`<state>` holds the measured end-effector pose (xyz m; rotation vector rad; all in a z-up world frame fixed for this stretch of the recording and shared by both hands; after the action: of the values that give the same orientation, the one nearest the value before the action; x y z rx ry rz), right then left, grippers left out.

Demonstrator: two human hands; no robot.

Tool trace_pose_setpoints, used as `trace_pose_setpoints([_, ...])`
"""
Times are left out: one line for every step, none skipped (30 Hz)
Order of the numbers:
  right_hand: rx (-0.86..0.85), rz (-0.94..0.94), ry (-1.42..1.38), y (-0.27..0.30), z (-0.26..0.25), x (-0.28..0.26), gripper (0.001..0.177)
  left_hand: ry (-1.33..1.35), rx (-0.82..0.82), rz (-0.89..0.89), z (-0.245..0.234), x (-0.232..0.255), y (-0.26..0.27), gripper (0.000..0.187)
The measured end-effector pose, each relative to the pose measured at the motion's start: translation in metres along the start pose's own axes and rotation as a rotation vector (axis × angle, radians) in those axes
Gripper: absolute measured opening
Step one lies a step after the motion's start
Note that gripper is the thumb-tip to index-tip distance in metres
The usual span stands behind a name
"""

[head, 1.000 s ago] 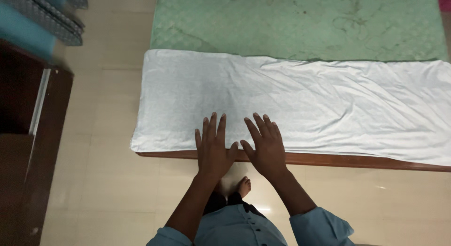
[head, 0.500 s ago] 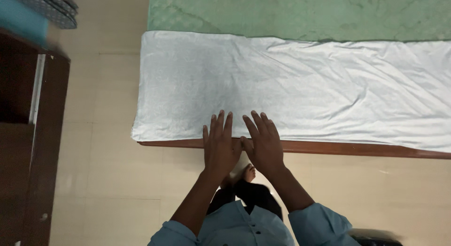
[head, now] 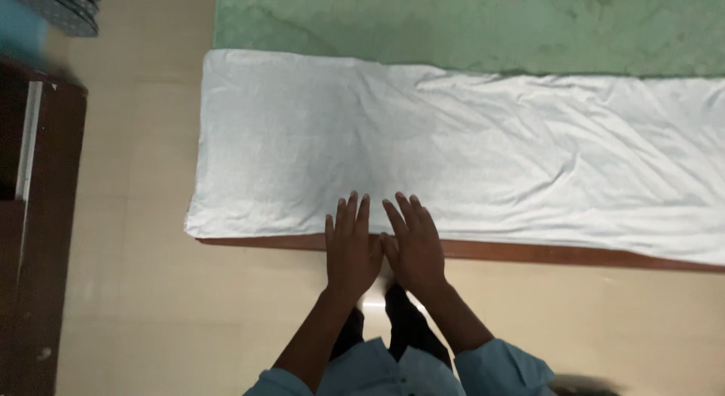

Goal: The person folds a large white bedsheet on a bed by aligning the edges and smoothing the fabric with their hands.

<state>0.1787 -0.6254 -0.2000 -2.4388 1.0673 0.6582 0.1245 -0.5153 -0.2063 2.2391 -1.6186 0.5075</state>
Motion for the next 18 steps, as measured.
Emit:
trace_pose_setpoints([0.013,-0.003,-0.013,-0.006,0.001,0.007,0.061,-0.007,0.016,-0.01,0.006,0.0,-0.007,0.077])
trace_pose_setpoints([0.013,-0.002,-0.027,-0.007,0.003,0.017,0.06,-0.003,0.017,-0.023,0.015,0.0,-0.012,0.077])
trace_pose_setpoints([0.0,-0.008,-0.028,-0.012,0.009,0.026,0.06,-0.007,0.057,-0.002,0.023,0.0,-0.018,0.074])
trace_pose_setpoints([-0.008,-0.005,-0.036,-0.017,0.018,0.034,0.06,-0.015,0.098,0.014,0.03,-0.001,-0.022,0.072])
trace_pose_setpoints([-0.017,-0.001,-0.045,-0.021,0.027,0.042,0.06,-0.014,0.098,-0.003,0.04,-0.004,-0.024,0.072])
trace_pose_setpoints([-0.019,-0.014,-0.051,-0.028,0.036,0.051,0.06,0.009,0.086,-0.012,0.05,-0.008,-0.032,0.071])
trace_pose_setpoints([0.003,-0.026,-0.057,-0.033,0.044,0.059,0.059,0.033,0.073,-0.021,0.061,-0.014,-0.039,0.07])
trace_pose_setpoints([0.02,-0.029,-0.065,-0.033,0.054,0.065,0.059,0.029,0.073,-0.032,0.071,-0.02,-0.042,0.07])
trace_pose_setpoints([0.012,-0.034,-0.072,-0.033,0.067,0.071,0.059,0.023,0.109,-0.028,0.081,-0.027,-0.046,0.067])
trace_pose_setpoints([0.027,-0.05,-0.057,-0.039,0.079,0.079,0.059,0.019,0.149,-0.006,0.09,-0.033,-0.058,0.064])
trace_pose_setpoints([0.041,-0.066,-0.043,-0.047,0.092,0.088,0.059,0.018,0.153,0.0,0.102,-0.042,-0.069,0.064])
trace_pose_setpoints([0.036,-0.063,-0.047,-0.05,0.105,0.096,0.059,0.026,0.155,-0.011,0.112,-0.052,-0.072,0.064])
trace_pose_setpoints([0.049,-0.061,-0.057,-0.051,0.117,0.104,0.058,0.035,0.157,-0.022,0.123,-0.062,-0.075,0.064])
trace_pose_setpoints([0.069,-0.055,-0.064,-0.056,0.129,0.113,0.058,0.032,0.152,-0.018,0.134,-0.072,-0.082,0.064])
trace_pose_setpoints([0.071,-0.049,-0.066,-0.06,0.143,0.12,0.058,0.035,0.147,-0.016,0.146,-0.082,-0.089,0.065])
trace_pose_setpoints([0.062,-0.033,-0.077,-0.061,0.158,0.129,0.058,0.043,0.137,-0.016,0.159,-0.092,-0.091,0.065])
trace_pose_setpoints([0.054,-0.016,-0.088,-0.061,0.173,0.137,0.058,0.045,0.128,-0.015,0.172,-0.104,-0.095,0.065])
trace_pose_setpoints([0.044,-0.011,-0.088,-0.062,0.187,0.145,0.058,0.044,0.139,0.011,0.185,-0.114,-0.1,0.062])
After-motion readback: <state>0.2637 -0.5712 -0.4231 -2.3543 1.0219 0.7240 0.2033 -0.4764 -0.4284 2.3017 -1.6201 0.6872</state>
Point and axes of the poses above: each hand's wrist, its own y-axis away from the middle knuckle, its own z-axis out of the palm, x = y × z, the point moved 7 cm from there along -y, towards the middle knuckle
